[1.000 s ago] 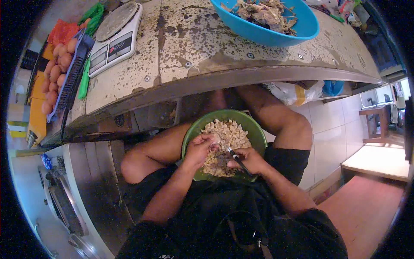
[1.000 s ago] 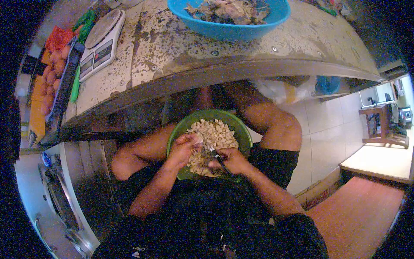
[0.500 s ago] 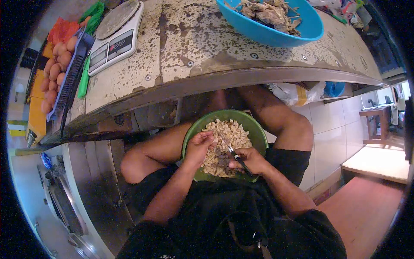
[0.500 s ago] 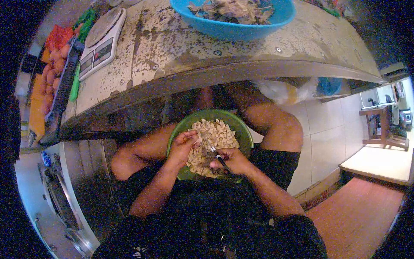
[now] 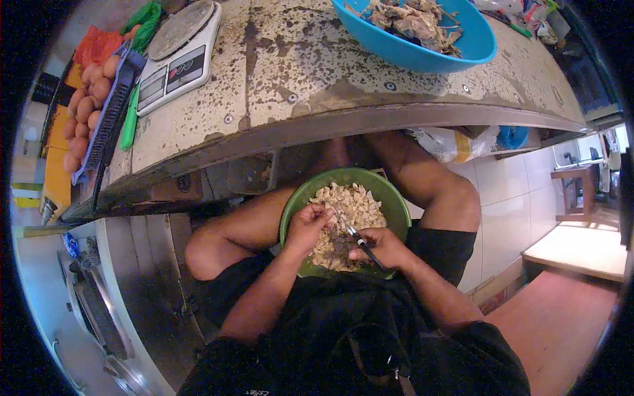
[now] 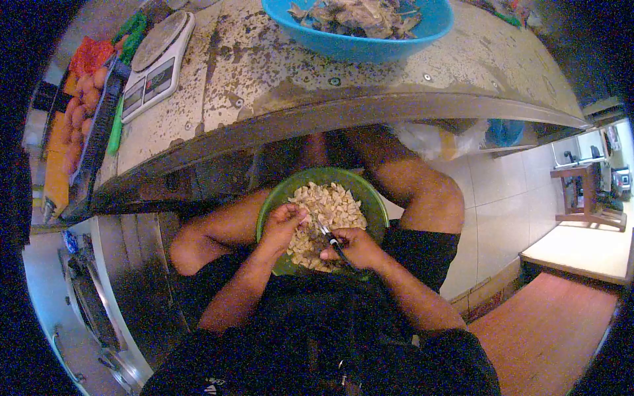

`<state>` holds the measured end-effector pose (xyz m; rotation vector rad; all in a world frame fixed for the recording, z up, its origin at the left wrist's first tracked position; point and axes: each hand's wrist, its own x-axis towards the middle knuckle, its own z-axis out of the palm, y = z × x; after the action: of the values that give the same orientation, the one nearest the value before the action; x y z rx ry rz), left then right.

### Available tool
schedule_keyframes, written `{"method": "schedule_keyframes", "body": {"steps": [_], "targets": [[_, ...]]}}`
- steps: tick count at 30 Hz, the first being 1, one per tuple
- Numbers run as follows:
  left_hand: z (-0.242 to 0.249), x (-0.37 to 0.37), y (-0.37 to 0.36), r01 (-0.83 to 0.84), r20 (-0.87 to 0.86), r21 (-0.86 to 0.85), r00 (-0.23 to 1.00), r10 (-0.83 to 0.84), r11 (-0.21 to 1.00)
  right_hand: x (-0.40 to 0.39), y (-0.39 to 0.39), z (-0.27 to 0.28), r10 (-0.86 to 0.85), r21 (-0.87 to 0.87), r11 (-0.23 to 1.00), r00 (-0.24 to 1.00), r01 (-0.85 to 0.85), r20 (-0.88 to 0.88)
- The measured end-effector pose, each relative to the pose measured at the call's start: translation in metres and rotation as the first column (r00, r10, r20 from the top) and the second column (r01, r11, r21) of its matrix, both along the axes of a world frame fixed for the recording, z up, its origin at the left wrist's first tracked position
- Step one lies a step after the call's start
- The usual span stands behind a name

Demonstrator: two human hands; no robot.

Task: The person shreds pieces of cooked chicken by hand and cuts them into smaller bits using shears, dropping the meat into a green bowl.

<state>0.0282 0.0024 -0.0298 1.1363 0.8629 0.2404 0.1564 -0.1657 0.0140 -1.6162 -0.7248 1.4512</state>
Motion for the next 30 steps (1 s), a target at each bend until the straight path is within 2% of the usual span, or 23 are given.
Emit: {"method": "schedule_keyframes", "body": {"steps": [3, 5, 8, 11, 15, 17, 18, 20, 21, 23, 27, 29, 30], "targets": [[-0.003, 0.0, 0.001, -0.035, 0.022, -0.037, 0.999, 0.035, 0.999, 0.0, 0.001, 0.005, -0.032, -0.016, 0.999, 0.999, 0.031, -0.029], [-0.007, -0.001, 0.002, -0.041, 0.033, -0.064, 0.999, 0.044, 0.997, 0.0, 0.001, 0.002, -0.119, -0.007, 0.993, 0.988, 0.119, -0.098], [-0.004, -0.002, 0.003, -0.031, 0.051, -0.1, 0.998, 0.036, 0.994, 0.002, 0.001, 0.0, -0.161, 0.051, 0.985, 0.985, 0.164, -0.059], [-0.008, -0.002, 0.003, -0.041, 0.072, -0.138, 0.996, 0.051, 0.99, 0.002, 0.001, 0.001, -0.129, 0.008, 0.991, 0.984, 0.131, -0.126], [-0.001, -0.001, 0.003, -0.105, 0.057, -0.095, 0.992, 0.111, 0.99, 0.002, -0.001, -0.002, -0.107, -0.007, 0.994, 0.989, 0.107, -0.104], [-0.002, -0.001, 0.004, -0.145, 0.04, -0.079, 0.988, 0.148, 0.986, 0.002, -0.008, -0.032, -0.044, 0.143, 0.988, 0.997, 0.052, -0.057], [-0.008, -0.002, 0.005, -0.166, 0.031, -0.103, 0.985, 0.17, 0.981, 0.003, -0.008, -0.029, -0.044, 0.144, 0.988, 0.997, 0.052, -0.057], [-0.011, -0.002, 0.006, -0.19, 0.022, -0.126, 0.981, 0.194, 0.974, 0.007, -0.006, -0.008, 0.003, -0.037, 0.999, 0.961, -0.014, -0.275], [-0.01, -0.002, 0.006, -0.18, 0.044, -0.148, 0.981, 0.188, 0.973, 0.007, -0.004, 0.002, 0.004, -0.037, 0.999, 0.961, -0.015, -0.275], [-0.013, -0.004, 0.006, -0.169, 0.066, -0.17, 0.981, 0.183, 0.971, 0.007, 0.001, 0.017, -0.127, -0.22, 0.973, 0.949, 0.063, -0.29], [-0.014, -0.006, 0.007, -0.115, 0.087, -0.177, 0.988, 0.131, 0.978, 0.01, -0.002, 0.008, -0.127, -0.195, 0.977, 0.969, 0.085, -0.212], [-0.008, -0.003, 0.006, -0.108, 0.121, -0.2, 0.984, 0.134, 0.974, 0.01, -0.007, -0.004, 0.003, -0.093, 0.995, 0.977, -0.023, -0.214], [-0.008, -0.002, 0.006, -0.123, 0.158, -0.221, 0.974, 0.16, 0.968, 0.008, -0.007, -0.004, 0.004, -0.093, 0.995, 0.977, -0.024, -0.213]]}}
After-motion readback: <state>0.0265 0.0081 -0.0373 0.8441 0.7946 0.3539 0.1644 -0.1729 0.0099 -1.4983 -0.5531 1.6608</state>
